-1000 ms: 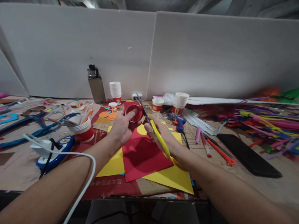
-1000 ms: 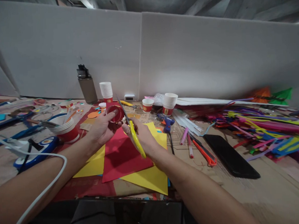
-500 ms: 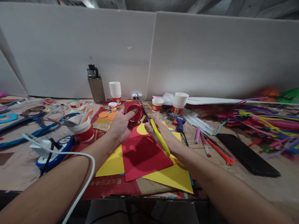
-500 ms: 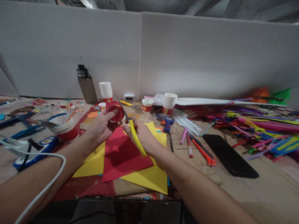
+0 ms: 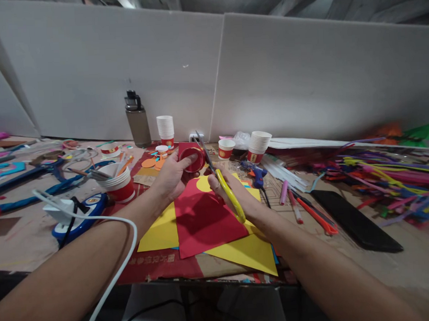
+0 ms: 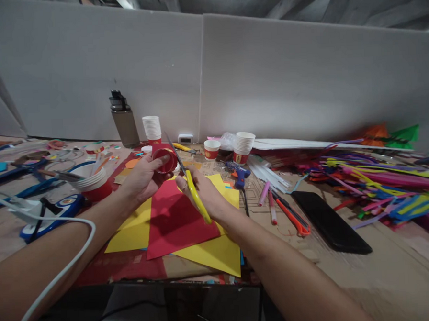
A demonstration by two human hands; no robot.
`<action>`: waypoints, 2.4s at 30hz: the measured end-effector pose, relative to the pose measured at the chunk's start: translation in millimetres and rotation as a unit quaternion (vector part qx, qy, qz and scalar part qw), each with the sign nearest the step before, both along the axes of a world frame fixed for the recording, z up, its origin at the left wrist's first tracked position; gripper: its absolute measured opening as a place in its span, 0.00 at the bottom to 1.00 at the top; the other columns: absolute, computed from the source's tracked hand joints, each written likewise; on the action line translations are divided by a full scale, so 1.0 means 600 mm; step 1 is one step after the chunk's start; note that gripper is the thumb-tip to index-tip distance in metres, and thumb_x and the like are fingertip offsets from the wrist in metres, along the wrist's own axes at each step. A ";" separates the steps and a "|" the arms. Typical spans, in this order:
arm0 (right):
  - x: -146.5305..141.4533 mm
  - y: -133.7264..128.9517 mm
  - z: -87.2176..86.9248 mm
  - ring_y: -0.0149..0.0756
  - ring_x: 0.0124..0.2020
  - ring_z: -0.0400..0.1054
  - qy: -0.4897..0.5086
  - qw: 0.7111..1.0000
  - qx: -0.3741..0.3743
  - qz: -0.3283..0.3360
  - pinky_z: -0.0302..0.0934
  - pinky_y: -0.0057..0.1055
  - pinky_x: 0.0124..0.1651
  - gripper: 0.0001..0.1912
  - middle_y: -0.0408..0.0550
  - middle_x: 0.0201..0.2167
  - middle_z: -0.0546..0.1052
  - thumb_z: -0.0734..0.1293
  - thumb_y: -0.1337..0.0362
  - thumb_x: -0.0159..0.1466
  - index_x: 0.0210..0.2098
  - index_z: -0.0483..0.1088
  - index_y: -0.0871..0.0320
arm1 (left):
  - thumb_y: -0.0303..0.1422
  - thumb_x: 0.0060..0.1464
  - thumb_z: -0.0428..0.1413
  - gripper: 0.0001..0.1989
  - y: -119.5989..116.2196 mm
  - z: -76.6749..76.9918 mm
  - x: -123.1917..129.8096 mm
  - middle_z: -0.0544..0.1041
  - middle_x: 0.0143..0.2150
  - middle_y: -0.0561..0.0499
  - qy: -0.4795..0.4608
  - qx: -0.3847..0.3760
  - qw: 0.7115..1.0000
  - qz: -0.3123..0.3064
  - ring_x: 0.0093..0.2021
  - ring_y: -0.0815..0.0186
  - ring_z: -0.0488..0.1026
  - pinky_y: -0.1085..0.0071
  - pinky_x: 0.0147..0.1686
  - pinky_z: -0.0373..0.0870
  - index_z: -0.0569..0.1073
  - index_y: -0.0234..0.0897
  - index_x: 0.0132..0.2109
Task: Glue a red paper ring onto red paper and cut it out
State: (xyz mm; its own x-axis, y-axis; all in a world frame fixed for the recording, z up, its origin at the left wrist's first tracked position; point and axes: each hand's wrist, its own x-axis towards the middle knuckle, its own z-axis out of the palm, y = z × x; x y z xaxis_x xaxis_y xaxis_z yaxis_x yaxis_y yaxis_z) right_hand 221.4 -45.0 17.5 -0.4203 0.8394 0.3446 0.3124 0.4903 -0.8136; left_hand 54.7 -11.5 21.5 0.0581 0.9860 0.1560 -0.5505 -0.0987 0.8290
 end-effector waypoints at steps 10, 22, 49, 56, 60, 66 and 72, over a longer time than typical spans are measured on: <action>0.002 -0.001 0.001 0.35 0.32 0.63 -0.022 0.999 -0.008 -0.034 0.57 0.34 0.35 0.20 0.44 0.32 0.71 0.61 0.43 0.65 0.39 0.62 0.54 | 0.28 0.42 0.66 0.15 0.000 -0.004 0.001 0.77 0.31 0.54 0.013 0.006 1.000 -0.003 0.26 0.70 0.73 0.77 0.19 0.67 0.71 0.35 0.39; 0.005 0.002 -0.004 0.33 0.28 0.59 -0.049 0.997 0.031 -0.052 0.53 0.31 0.31 0.21 0.42 0.28 0.70 0.59 0.42 0.66 0.37 0.64 0.55 | 0.28 0.42 0.65 0.15 0.003 -0.001 -0.006 0.77 0.30 0.53 0.022 0.008 1.000 -0.018 0.25 0.70 0.73 0.78 0.17 0.67 0.71 0.35 0.39; 0.003 -0.005 0.001 0.36 0.32 0.62 -0.033 0.999 -0.013 -0.033 0.59 0.34 0.35 0.24 0.46 0.34 0.70 0.59 0.40 0.64 0.42 0.64 0.54 | 0.29 0.40 0.68 0.18 0.006 -0.004 -0.006 0.77 0.31 0.54 0.050 0.014 0.999 -0.005 0.25 0.69 0.73 0.78 0.16 0.66 0.71 0.36 0.39; 0.005 0.001 -0.003 0.34 0.30 0.60 -0.058 0.998 0.013 -0.036 0.56 0.33 0.33 0.23 0.43 0.30 0.69 0.57 0.41 0.66 0.40 0.64 0.55 | 0.28 0.40 0.67 0.18 0.005 -0.003 -0.007 0.77 0.31 0.53 0.057 0.006 0.998 0.003 0.25 0.70 0.73 0.78 0.16 0.65 0.72 0.35 0.39; 0.007 0.004 -0.006 0.35 0.32 0.62 -0.056 0.998 0.025 -0.032 0.56 0.32 0.34 0.21 0.44 0.32 0.71 0.58 0.43 0.67 0.40 0.64 0.55 | 0.28 0.41 0.66 0.16 0.004 0.000 -0.009 0.76 0.31 0.53 0.062 0.009 0.998 -0.003 0.25 0.70 0.72 0.78 0.16 0.65 0.72 0.35 0.39; 0.008 0.007 -0.010 0.32 0.28 0.58 -0.066 0.997 0.033 -0.039 0.50 0.31 0.30 0.20 0.41 0.27 0.66 0.58 0.44 0.66 0.34 0.62 0.55 | 0.27 0.39 0.67 0.15 0.009 0.001 -0.018 0.74 0.27 0.54 0.071 0.024 0.997 -0.031 0.24 0.71 0.69 0.79 0.17 0.64 0.71 0.34 0.35; 0.009 0.009 -0.013 0.31 0.27 0.56 -0.075 0.995 0.039 -0.046 0.49 0.31 0.29 0.20 0.41 0.26 0.64 0.59 0.44 0.66 0.33 0.61 0.55 | 0.29 0.40 0.67 0.16 0.014 0.001 -0.026 0.76 0.30 0.53 0.096 0.006 0.995 -0.034 0.26 0.70 0.71 0.78 0.18 0.65 0.72 0.33 0.37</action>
